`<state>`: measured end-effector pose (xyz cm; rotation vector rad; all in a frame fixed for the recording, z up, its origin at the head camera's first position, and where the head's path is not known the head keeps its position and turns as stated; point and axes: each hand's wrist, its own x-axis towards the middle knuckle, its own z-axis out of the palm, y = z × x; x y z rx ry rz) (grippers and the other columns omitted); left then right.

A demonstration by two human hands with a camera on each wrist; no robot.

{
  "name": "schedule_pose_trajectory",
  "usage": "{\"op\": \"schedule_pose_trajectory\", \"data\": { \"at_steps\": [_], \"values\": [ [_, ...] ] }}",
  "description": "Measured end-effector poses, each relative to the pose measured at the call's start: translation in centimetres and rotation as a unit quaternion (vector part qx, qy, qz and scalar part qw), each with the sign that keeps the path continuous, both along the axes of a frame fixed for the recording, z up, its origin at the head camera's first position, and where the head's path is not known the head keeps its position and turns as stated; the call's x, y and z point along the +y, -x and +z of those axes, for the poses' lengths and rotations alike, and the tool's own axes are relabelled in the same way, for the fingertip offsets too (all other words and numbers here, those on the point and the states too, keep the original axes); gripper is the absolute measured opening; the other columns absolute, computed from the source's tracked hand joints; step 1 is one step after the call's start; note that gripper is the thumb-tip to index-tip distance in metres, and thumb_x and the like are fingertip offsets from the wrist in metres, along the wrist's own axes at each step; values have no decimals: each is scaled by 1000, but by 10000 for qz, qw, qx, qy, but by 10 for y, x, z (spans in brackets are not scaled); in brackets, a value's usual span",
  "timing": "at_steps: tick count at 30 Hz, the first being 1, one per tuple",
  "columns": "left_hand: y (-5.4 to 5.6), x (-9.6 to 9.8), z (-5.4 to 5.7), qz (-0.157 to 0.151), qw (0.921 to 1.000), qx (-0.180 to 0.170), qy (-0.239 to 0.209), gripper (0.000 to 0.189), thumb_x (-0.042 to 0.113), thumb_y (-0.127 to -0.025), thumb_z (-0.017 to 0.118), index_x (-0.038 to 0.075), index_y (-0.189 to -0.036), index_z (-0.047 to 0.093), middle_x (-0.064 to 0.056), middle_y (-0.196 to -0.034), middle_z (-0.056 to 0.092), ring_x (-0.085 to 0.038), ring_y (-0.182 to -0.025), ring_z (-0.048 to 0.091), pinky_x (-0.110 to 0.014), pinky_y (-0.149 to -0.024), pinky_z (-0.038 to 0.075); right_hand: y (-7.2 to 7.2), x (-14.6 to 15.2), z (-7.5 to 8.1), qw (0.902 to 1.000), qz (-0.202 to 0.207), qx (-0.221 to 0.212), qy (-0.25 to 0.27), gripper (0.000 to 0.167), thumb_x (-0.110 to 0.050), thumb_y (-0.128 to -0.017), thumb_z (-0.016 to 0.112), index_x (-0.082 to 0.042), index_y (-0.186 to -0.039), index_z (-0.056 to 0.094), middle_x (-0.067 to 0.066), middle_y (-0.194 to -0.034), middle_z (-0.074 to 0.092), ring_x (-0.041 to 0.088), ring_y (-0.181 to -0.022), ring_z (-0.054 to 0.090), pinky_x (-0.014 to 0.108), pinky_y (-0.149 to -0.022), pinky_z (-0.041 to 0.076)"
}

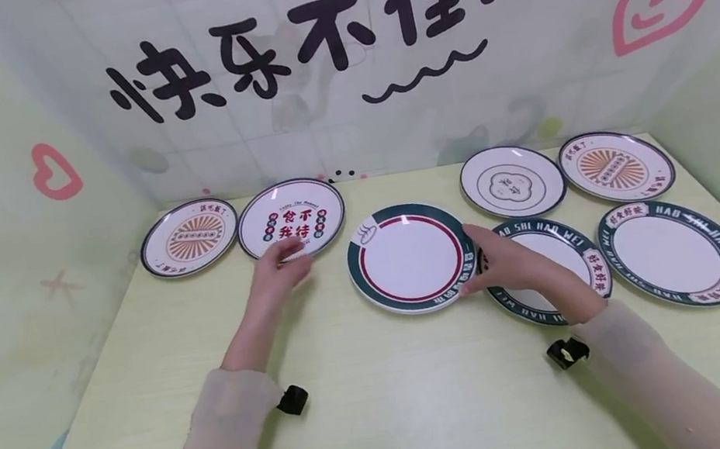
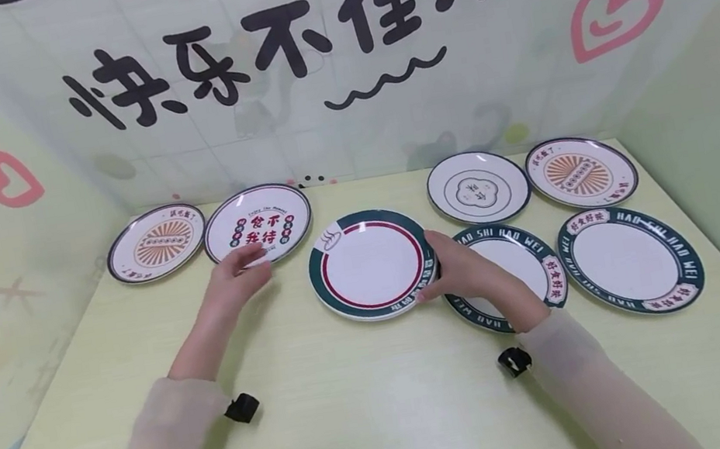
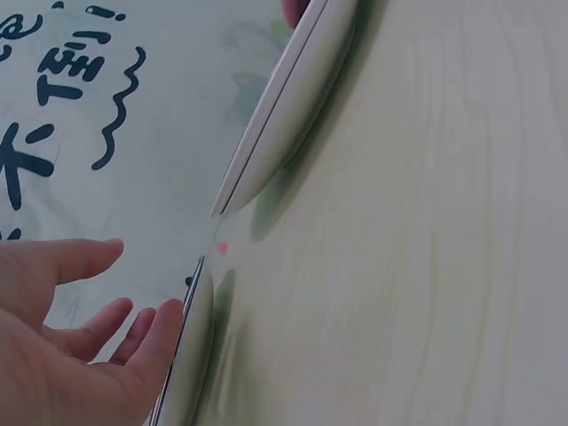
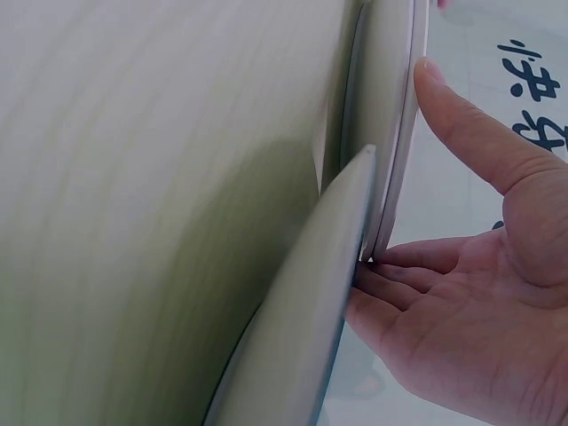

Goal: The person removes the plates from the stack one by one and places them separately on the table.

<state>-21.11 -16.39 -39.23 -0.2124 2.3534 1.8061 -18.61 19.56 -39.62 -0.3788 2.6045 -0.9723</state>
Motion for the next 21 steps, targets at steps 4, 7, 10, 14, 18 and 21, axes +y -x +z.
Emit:
{"op": "schedule_pose_trajectory", "data": {
  "at_steps": [4, 7, 10, 14, 18, 21],
  "values": [
    [-1, 26, -6, -562, 9982, -227, 4, 59, 15, -94, 68, 7, -148, 45, -12, -149, 51, -29, -130, 56, -32, -105, 53, 0, 0, 0, 10000, 21, 13, 10, 107, -25, -81, 84, 2, -158, 15, 26, -163, 23, 45, -151, 20, 59, -124, 21],
    [1, 42, -10, -690, 9969, -373, 91, 60, 13, -92, 71, 6, -146, 46, -13, -145, 53, -28, -131, 56, -33, -103, 55, 0, 0, 0, 10000, 31, 6, 16, 107, -26, -81, 84, 2, -158, 15, 26, -162, 23, 45, -151, 20, 59, -124, 22],
    [4, 50, -13, -678, 9964, -371, 339, 58, 9, -90, 72, 3, -143, 48, -16, -140, 54, -30, -127, 57, -33, -99, 57, 0, 0, 1, 10000, 37, 3, 26, 108, -27, -81, 84, 2, -158, 15, 26, -163, 22, 45, -151, 20, 59, -124, 21],
    [7, 54, -15, -642, 9949, -367, 683, 54, 4, -89, 72, 1, -139, 51, -18, -134, 57, -29, -116, 60, -31, -93, 60, 0, 0, 1, 10000, 38, -7, 59, 108, -27, -80, 84, 1, -158, 14, 25, -163, 22, 45, -151, 20, 59, -124, 21],
    [8, 55, -14, -641, 9937, -398, 825, 52, 3, -88, 72, 1, -136, 53, -18, -131, 59, -26, -109, 60, -31, -91, 60, -1, 0, 0, 10000, 35, 18, 83, 108, -27, -80, 84, 1, -158, 15, 25, -163, 23, 45, -151, 20, 59, -124, 21],
    [8, 55, -14, -617, 9931, -492, 862, 50, 3, -89, 71, 1, -136, 53, -17, -131, 59, -26, -108, 61, -32, -91, 60, -2, 0, 0, 9999, 68, 67, 114, 107, -26, -80, 85, 1, -158, 17, 25, -162, 26, 45, -150, 23, 60, -124, 22]
  ]
}}
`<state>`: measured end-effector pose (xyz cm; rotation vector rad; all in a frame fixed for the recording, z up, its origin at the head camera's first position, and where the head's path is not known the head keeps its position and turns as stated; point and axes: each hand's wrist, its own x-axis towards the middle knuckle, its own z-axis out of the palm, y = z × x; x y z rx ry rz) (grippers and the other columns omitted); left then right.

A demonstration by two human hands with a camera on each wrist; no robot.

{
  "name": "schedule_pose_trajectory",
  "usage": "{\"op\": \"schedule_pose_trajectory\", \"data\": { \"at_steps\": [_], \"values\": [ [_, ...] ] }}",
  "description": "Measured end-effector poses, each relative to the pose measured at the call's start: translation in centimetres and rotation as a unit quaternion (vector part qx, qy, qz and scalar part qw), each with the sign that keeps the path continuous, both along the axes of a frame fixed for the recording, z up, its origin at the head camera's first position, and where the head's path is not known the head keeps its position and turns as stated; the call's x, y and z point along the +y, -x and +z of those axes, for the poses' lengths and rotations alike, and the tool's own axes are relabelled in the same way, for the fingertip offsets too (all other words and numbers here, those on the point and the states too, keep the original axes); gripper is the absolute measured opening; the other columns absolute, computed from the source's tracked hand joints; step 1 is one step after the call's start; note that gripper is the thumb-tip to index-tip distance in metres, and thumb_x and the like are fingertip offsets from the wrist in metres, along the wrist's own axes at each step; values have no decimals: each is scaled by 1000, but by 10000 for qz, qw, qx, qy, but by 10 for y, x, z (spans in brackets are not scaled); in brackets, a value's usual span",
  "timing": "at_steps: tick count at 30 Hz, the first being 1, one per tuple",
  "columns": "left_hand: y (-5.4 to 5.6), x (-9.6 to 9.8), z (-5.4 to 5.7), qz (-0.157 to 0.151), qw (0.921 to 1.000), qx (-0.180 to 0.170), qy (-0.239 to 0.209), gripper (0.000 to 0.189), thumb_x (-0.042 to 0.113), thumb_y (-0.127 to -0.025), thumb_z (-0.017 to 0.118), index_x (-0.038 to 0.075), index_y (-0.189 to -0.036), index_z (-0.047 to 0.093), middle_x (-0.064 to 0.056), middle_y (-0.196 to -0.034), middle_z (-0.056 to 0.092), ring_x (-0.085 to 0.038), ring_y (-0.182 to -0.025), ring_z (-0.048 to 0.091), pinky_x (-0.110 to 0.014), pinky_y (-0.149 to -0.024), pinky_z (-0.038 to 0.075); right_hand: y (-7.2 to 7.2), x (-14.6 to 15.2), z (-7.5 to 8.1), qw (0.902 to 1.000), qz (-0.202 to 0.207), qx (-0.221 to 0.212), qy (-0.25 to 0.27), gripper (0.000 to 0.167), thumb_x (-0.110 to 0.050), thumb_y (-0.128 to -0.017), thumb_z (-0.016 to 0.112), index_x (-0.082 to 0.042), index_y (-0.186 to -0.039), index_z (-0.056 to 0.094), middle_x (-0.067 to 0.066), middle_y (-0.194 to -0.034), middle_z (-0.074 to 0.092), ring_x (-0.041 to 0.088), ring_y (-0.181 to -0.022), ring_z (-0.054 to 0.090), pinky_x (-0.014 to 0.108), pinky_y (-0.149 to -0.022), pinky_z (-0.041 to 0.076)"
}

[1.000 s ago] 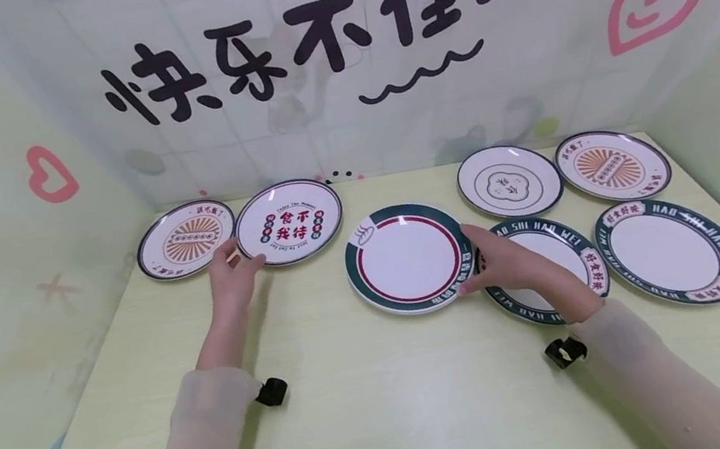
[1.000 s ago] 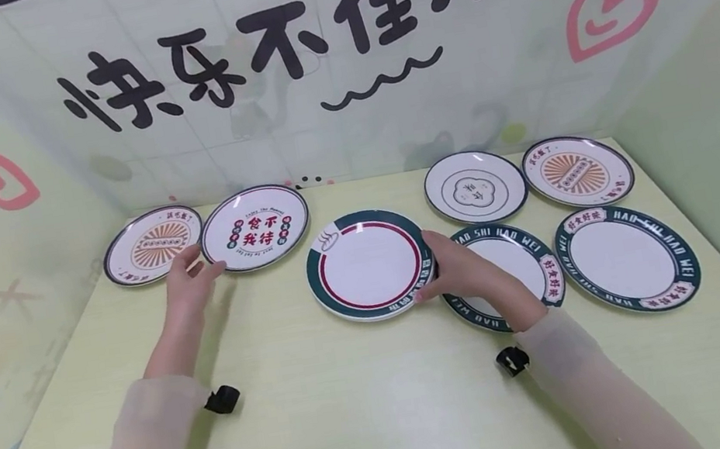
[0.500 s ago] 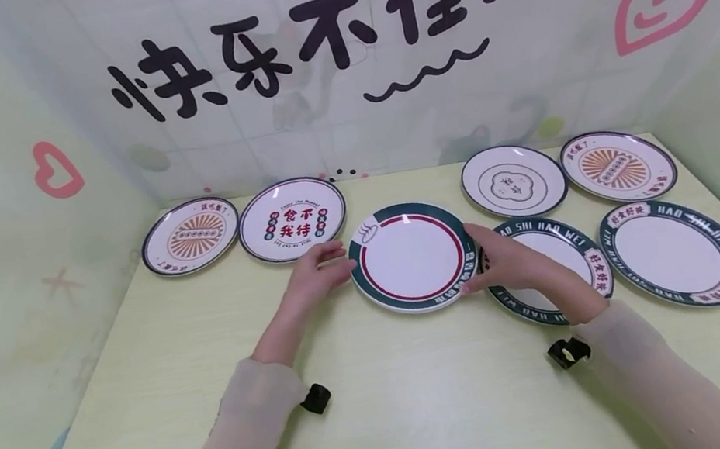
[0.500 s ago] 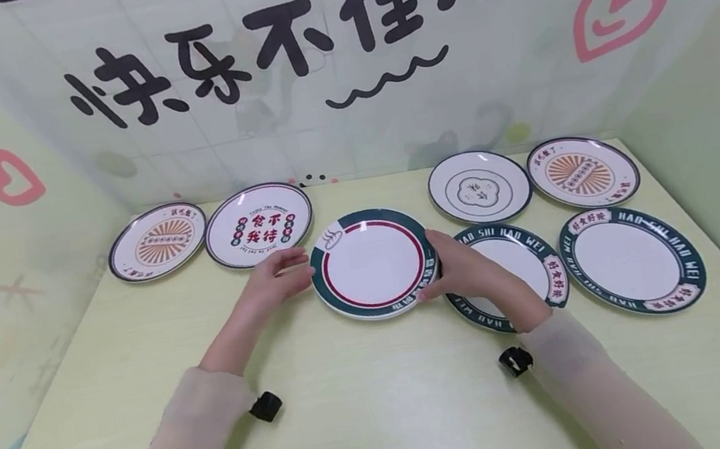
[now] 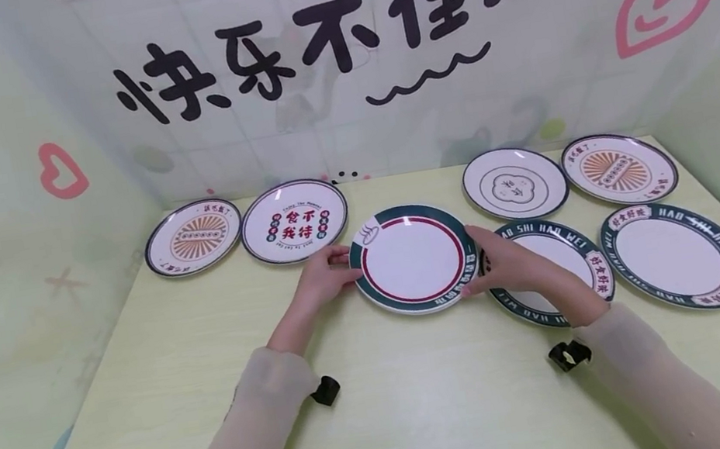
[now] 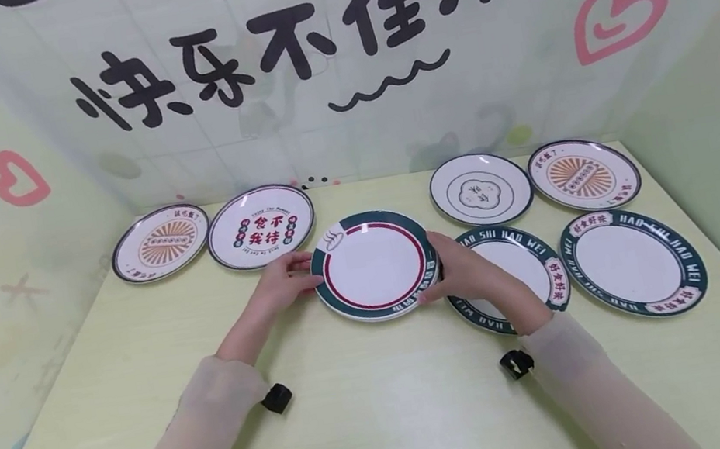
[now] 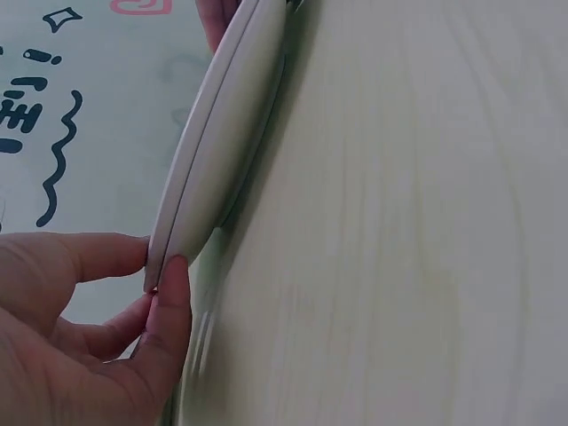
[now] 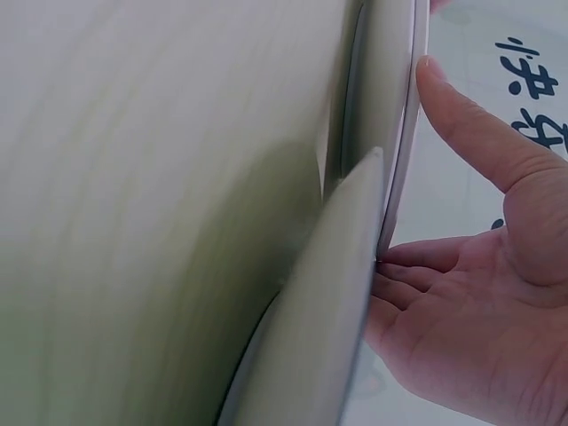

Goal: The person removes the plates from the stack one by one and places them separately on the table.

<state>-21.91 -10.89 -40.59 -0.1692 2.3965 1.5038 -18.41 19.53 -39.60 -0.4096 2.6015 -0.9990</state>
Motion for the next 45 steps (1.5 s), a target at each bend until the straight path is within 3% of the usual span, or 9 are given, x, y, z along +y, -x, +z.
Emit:
{"op": "schedule_pose_trajectory", "data": {
  "at_steps": [6, 21, 29, 34, 37, 45],
  "values": [
    [0, -2, 3, 160, 9997, -187, -40, 48, 4, -93, 66, 4, -139, 51, -17, -132, 58, -26, -109, 61, -30, -88, 61, -1, 0, 1, 10000, -48, -17, -46, 106, -26, -81, 84, 4, -157, 16, 27, -161, 25, 46, -149, 22, 59, -124, 22],
    [-1, -28, 12, 492, 9944, -378, -856, 50, 5, -98, 58, 9, -146, 47, -15, -143, 54, -23, -111, 64, -20, -72, 61, 2, -1, 2, 9990, -122, -17, -423, 105, -28, -82, 83, 7, -156, 17, 29, -162, 20, 47, -150, 18, 58, -124, 21],
    [-5, -50, 21, 639, 9896, -436, -1212, 53, 7, -99, 57, 9, -150, 42, -17, -145, 52, -7, -89, 66, -18, -73, 60, 4, -1, 3, 9983, -155, -92, -558, 105, -28, -82, 83, 5, -157, 18, 28, -163, 19, 46, -151, 18, 57, -125, 21],
    [-9, -70, 29, 714, 9872, -386, -1375, 55, 10, -100, 57, 9, -152, 39, -16, -145, 50, -3, -87, 66, -17, -74, 60, 4, -2, 6, 9980, -146, -68, -614, 105, -30, -81, 83, 5, -156, 18, 29, -163, 18, 47, -150, 18, 58, -124, 21],
    [-13, -86, 32, 775, 9854, -373, -1466, 58, 13, -100, 57, 10, -154, 36, -11, -139, 52, -2, -88, 66, -17, -77, 61, 4, -3, 7, 9979, -161, -86, -628, 106, -30, -81, 83, 5, -156, 18, 28, -163, 18, 46, -151, 18, 58, -124, 22],
    [-31, -132, 30, 888, 9749, -282, -2024, 64, 8, -99, 59, 6, -156, 29, 13, -101, 63, 0, -84, 69, -18, -76, 61, 4, -2, 6, 9977, -186, -152, -633, 105, -28, -82, 83, 4, -157, 16, 27, -164, 16, 46, -151, 16, 58, -124, 21]
  ]
}}
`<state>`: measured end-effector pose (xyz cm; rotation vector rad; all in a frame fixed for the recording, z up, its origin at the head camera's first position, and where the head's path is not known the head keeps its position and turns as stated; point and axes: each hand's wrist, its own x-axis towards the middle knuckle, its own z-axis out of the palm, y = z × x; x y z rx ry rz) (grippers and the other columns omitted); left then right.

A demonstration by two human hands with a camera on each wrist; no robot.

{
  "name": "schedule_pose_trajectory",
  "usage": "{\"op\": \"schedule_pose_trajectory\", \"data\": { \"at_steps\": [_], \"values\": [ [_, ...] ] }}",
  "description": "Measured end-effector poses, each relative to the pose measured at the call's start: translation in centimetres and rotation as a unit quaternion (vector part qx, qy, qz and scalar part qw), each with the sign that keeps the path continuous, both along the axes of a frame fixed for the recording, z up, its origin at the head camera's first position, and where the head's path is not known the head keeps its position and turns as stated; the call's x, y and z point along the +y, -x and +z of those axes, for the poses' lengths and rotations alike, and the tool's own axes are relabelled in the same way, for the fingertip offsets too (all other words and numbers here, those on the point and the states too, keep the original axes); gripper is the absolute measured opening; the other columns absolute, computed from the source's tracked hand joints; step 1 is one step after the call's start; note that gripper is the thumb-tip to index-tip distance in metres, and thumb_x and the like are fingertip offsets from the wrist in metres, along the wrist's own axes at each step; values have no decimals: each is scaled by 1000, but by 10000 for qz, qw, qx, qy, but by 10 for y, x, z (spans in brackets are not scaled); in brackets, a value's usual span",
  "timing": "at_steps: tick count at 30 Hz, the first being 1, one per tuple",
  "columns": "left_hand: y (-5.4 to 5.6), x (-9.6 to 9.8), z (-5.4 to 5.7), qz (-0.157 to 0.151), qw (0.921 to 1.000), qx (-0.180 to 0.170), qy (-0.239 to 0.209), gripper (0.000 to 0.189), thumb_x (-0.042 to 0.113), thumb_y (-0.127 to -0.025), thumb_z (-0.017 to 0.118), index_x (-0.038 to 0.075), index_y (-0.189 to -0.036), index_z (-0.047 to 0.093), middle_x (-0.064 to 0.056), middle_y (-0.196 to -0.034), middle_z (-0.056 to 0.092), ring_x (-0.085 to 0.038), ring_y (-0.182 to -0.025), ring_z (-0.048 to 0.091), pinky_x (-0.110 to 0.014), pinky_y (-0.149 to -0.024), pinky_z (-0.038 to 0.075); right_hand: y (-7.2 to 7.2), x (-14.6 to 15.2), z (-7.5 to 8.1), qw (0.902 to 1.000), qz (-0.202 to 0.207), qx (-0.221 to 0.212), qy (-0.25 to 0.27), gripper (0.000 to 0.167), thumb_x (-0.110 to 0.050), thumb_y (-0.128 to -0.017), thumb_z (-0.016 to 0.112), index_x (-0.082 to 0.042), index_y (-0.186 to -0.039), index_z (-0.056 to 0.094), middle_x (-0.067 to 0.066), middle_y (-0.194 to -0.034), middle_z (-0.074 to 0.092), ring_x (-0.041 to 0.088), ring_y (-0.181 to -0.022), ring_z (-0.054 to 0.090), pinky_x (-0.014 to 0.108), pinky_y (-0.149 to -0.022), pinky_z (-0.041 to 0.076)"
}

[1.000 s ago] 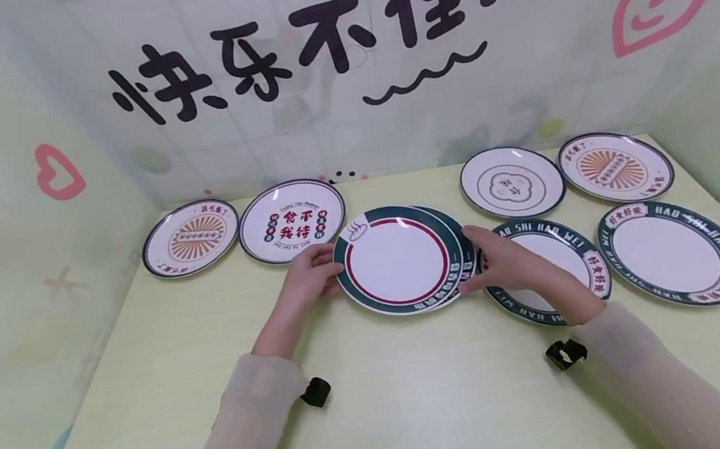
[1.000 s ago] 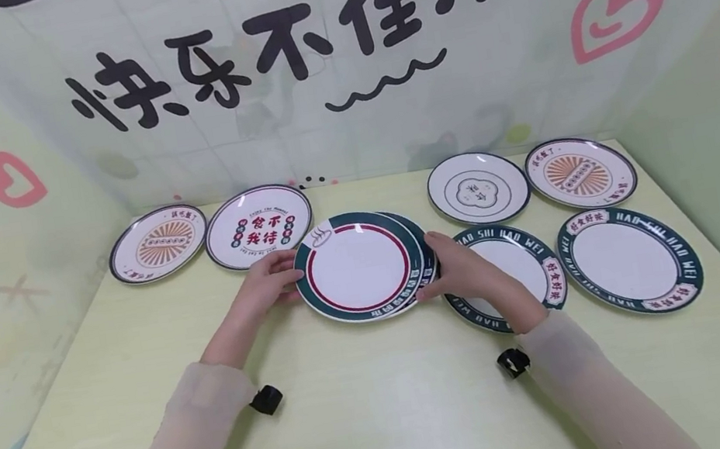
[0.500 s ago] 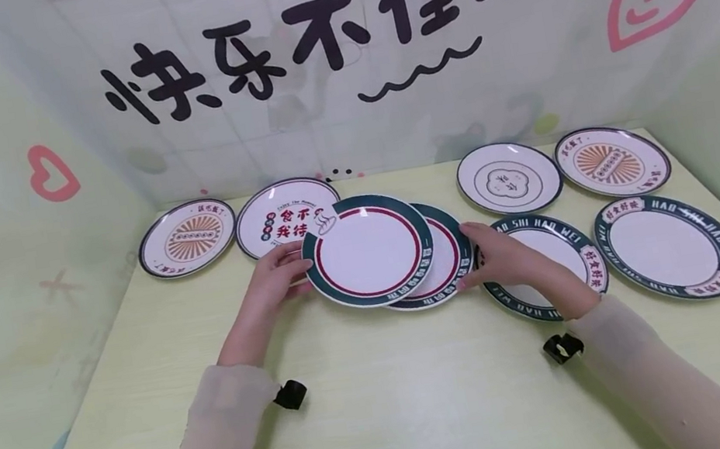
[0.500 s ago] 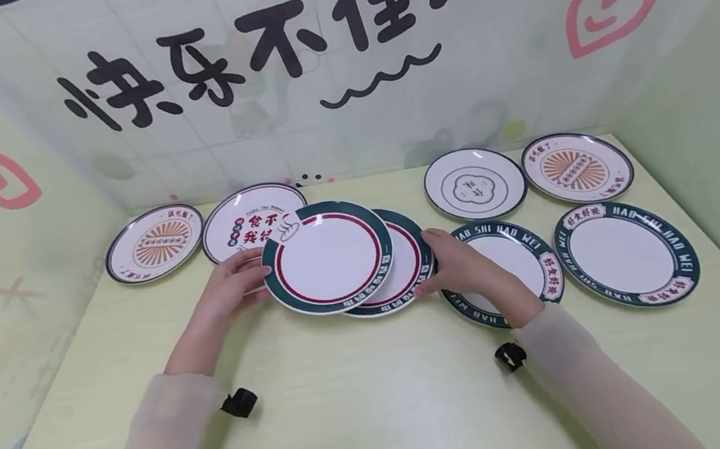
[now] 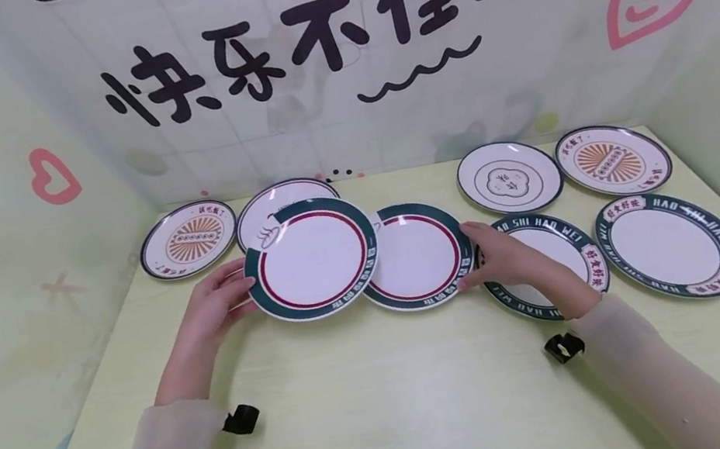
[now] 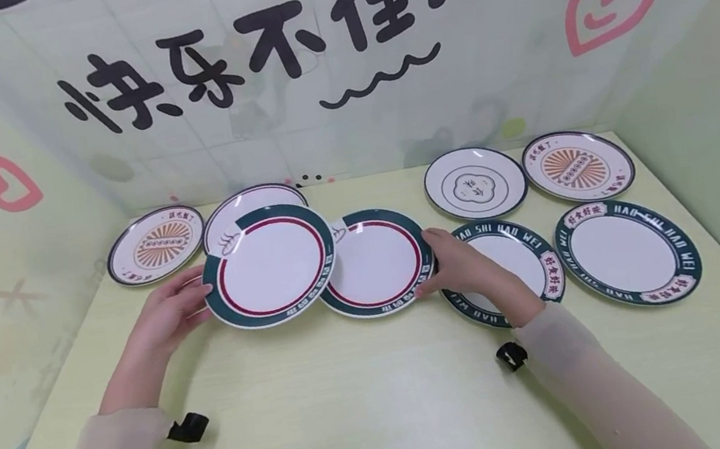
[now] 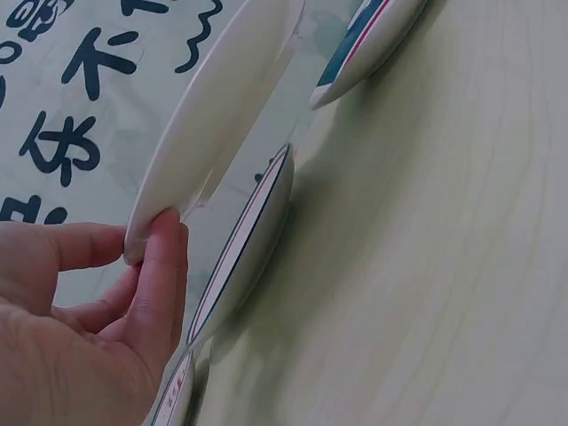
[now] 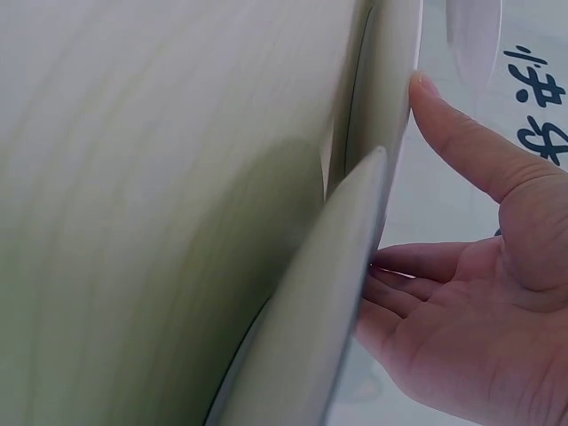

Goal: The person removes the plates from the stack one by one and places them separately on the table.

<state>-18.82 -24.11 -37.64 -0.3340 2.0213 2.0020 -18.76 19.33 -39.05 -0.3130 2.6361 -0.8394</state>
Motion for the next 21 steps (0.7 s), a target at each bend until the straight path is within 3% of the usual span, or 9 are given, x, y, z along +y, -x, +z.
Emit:
{"op": "schedule_pose_trajectory", "data": {
  "at_steps": [7, 21],
  "values": [
    [-15, -40, -8, 173, 9996, -166, -168, 64, 11, -98, 63, 9, -153, 32, 19, -94, 68, 0, -84, 69, -19, -75, 61, -3, 3, 0, 10000, 2, 30, -16, 105, -32, -82, 82, 6, -156, 18, 29, -163, 17, 48, -150, 17, 59, -123, 22],
    [-40, -111, -23, 345, 9975, -612, 23, 50, 18, -96, 66, 25, -140, 45, 24, -90, 69, -1, -81, 69, -20, -75, 62, -2, 2, -3, 9999, 0, 73, 120, 103, -29, -83, 82, 7, -156, 18, 30, -162, 18, 48, -150, 17, 59, -124, 22]
  ]
}}
